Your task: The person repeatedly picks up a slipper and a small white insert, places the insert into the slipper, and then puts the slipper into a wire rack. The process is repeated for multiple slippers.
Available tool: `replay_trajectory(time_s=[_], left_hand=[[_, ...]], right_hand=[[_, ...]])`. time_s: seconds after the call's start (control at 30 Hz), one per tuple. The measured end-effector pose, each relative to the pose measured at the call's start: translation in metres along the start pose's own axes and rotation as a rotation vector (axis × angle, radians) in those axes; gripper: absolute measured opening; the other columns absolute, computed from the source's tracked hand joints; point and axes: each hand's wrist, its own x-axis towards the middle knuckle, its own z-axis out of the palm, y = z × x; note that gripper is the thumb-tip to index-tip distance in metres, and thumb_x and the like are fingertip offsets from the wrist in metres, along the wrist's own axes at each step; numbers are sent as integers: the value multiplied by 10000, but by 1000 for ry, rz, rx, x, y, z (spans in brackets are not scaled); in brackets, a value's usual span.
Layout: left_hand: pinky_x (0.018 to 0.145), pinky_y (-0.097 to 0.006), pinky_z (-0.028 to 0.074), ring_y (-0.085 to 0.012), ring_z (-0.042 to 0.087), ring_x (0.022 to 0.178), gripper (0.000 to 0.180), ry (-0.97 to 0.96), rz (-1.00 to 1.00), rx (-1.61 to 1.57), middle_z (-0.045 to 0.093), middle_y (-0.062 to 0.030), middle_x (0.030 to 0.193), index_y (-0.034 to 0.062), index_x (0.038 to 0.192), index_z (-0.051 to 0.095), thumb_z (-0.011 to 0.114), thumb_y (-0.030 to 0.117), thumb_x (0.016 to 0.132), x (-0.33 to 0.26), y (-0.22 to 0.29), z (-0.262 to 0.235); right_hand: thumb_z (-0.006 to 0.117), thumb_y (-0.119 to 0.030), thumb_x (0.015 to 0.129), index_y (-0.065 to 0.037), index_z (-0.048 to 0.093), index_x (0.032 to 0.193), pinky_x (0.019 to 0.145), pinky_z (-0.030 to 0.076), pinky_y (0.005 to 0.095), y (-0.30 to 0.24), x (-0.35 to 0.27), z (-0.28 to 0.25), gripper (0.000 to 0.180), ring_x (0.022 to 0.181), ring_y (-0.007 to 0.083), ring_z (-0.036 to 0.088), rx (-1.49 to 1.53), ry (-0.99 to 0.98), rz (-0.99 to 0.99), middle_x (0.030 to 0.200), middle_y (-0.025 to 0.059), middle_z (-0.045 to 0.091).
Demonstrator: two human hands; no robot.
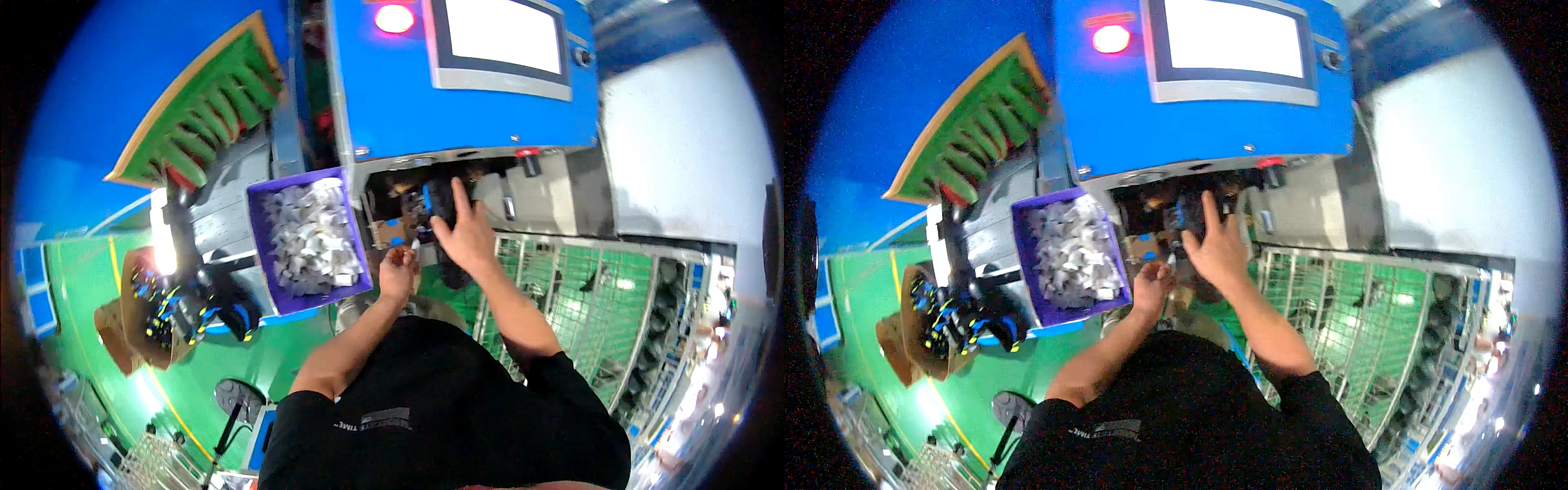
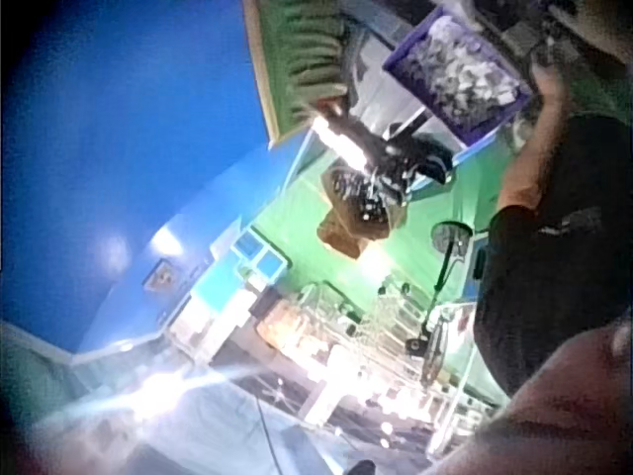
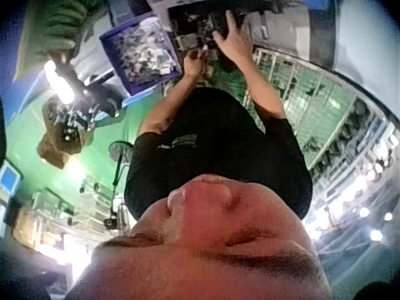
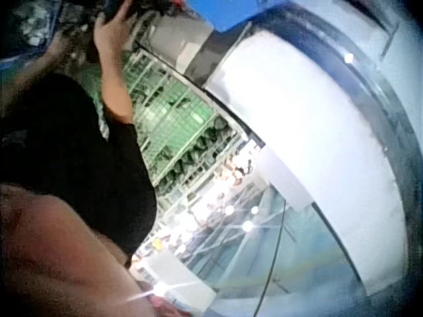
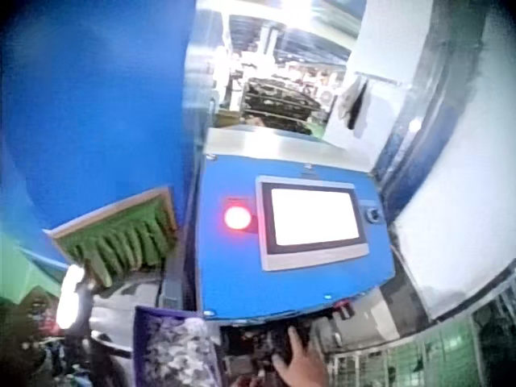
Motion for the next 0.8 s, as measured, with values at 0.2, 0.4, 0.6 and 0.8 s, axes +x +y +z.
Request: replay_trajectory(time_s=[0.2,0.4,0.6,0.8], left_hand=[[792,-322,569,-144,692,862,310,108,157,199,717,-83,1012,-41,1211,627,655,198,1015,-65,90,-47],[1035,-500,464,-479,589,1207,701,662,539,1112,603,-333,1290,-68,1466,387,659,364,985,-32,65,-146],[913,-439,548,-336,709,993,596,25,-39,433,742,-188,1064,-28,1358,538,571,464,1023,-38,85,-100],[955,-427,561,-330,708,1022,1060,-591,-705,59,680,-251,1189,41,1500,432,365,896,877,-72,88,-10]], right_hand=[[620,-419,950,-189,234,1643,569,533,448,18,9,23,826,668,355,573,-162,178,-231,1048,240,505],[660,-388,928,-194,223,1651,637,537,475,14,-1,30,867,771,389,583,-149,282,-246,1052,263,506],[683,-255,937,-35,236,1611,979,471,566,15,-60,20,838,1181,575,489,42,376,-304,1343,422,397],[773,-248,841,-125,507,1503,920,501,536,49,-183,0,724,1080,562,542,40,196,-337,1306,393,465]])
